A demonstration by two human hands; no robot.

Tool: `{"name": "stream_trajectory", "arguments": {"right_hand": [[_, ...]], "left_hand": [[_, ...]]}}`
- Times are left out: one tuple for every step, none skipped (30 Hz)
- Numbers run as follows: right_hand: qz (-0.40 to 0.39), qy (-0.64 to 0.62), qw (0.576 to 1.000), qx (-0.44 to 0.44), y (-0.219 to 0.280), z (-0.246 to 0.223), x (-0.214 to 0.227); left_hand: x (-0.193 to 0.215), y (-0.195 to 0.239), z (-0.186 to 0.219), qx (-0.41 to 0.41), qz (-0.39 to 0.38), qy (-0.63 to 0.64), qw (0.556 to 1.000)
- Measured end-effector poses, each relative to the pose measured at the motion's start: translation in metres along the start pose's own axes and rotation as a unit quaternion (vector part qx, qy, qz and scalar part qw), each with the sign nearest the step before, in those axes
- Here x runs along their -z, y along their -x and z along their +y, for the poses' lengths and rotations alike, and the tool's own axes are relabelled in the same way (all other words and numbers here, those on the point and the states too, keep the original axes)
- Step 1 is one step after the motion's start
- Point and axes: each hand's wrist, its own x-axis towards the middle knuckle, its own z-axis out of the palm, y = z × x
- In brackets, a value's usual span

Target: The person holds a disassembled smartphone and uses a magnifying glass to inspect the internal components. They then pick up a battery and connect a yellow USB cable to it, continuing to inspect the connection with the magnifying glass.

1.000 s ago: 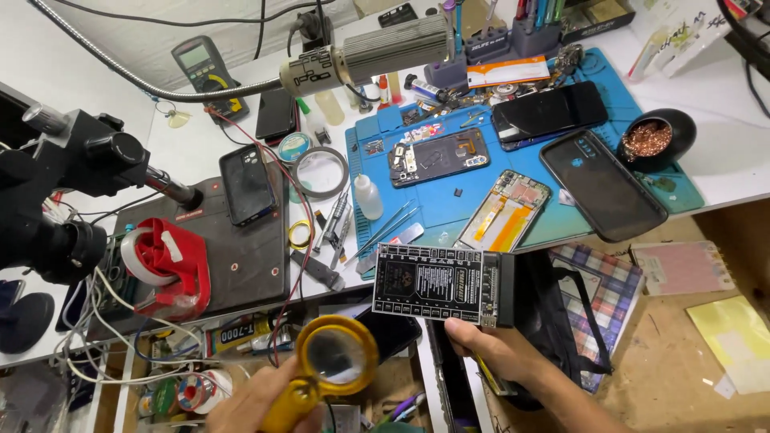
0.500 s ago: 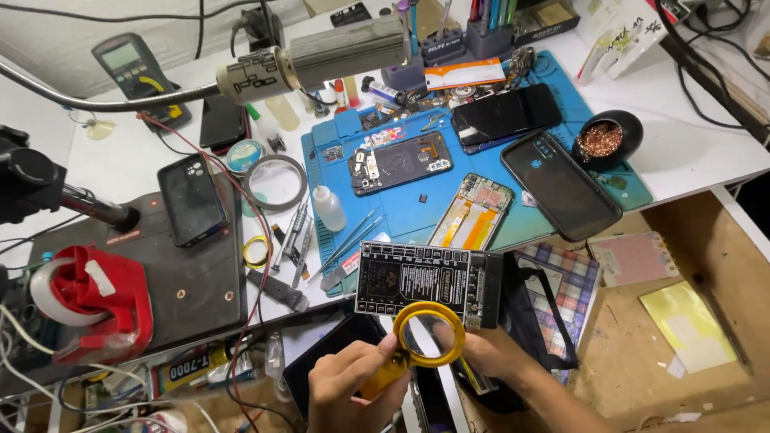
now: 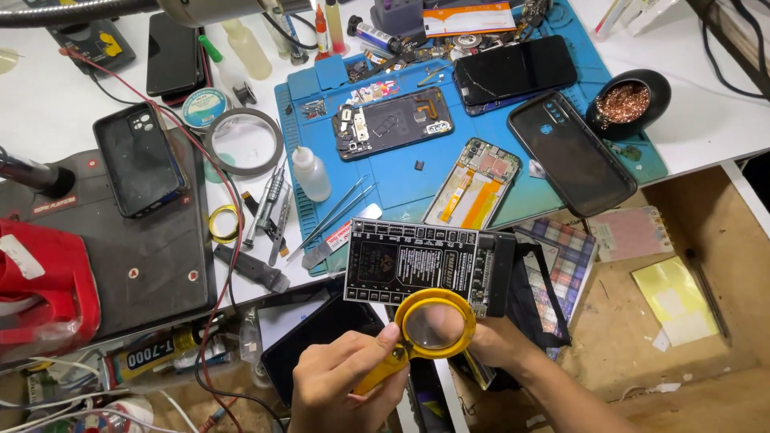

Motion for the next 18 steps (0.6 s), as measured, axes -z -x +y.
{"name": "stream_trajectory", "arguments": {"right_hand": [[-0.001,-0.009,1.0,0.01,-0.001,0.0,0.0],[-0.001,-0.008,1.0,0.009,0.002,-0.005,0.0],[-0.088,-0.077,0.99,0.072,0.004,-0.011,-0.001],[-0.174,-0.145,0.965,0.133,0.007,-0.016,-0.002],[-0.175,-0.145,0.965,0.133,0.006,-0.015,-0.001],[-0.185,-0.15,0.959,0.151,0.005,-0.014,-0.001],[-0.194,-0.155,0.954,0.169,0.004,-0.013,-0.001],[-0.195,-0.156,0.953,0.169,0.005,-0.013,0.0],[-0.144,-0.141,0.973,0.114,0.007,-0.013,0.0],[-0.092,-0.124,0.986,0.058,0.008,-0.014,0.001],[-0.092,-0.125,0.986,0.058,-0.002,-0.001,0.002],[-0.156,-0.13,0.969,0.138,-0.013,0.012,0.002],[-0.219,-0.133,0.942,0.217,-0.024,0.024,0.002],[-0.219,-0.133,0.942,0.217,-0.03,0.037,0.003],[-0.219,-0.128,0.937,0.241,-0.037,0.05,0.004],[-0.219,-0.123,0.931,0.264,-0.044,0.062,0.005],[-0.219,-0.124,0.931,0.264,-0.047,0.064,0.005],[-0.229,-0.127,0.919,0.295,-0.05,0.066,0.005]], "left_hand": [[0.001,0.001,-0.001,0.002,0.004,0.011,1.0],[0.002,0.001,-0.001,0.003,0.005,0.011,1.0],[0.003,0.001,-0.002,0.004,0.011,0.0,1.0],[0.003,0.001,-0.003,0.004,0.017,-0.01,1.0],[0.003,0.001,-0.002,0.005,0.017,-0.01,1.0],[0.003,0.001,-0.001,0.008,0.018,-0.015,1.0],[0.003,0.001,-0.001,0.011,0.02,-0.02,1.0],[0.003,0.0,0.0,0.011,0.019,-0.021,1.0],[0.003,0.0,0.0,0.009,0.021,-0.017,1.0],[0.002,-0.001,0.0,0.007,0.023,-0.013,1.0],[0.002,0.0,0.0,0.008,0.022,-0.013,1.0],[0.001,0.001,-0.001,0.008,0.029,-0.015,0.999],[0.001,0.002,-0.001,0.009,0.036,-0.018,0.999],[0.002,0.002,-0.001,0.01,0.035,-0.019,0.999],[0.002,0.002,-0.001,0.007,0.035,-0.024,0.999],[0.002,0.002,-0.001,0.005,0.035,-0.029,0.999],[0.003,0.001,-0.001,0.006,0.035,-0.029,0.999],[0.003,0.001,0.0,0.006,0.036,-0.028,0.999]]}}
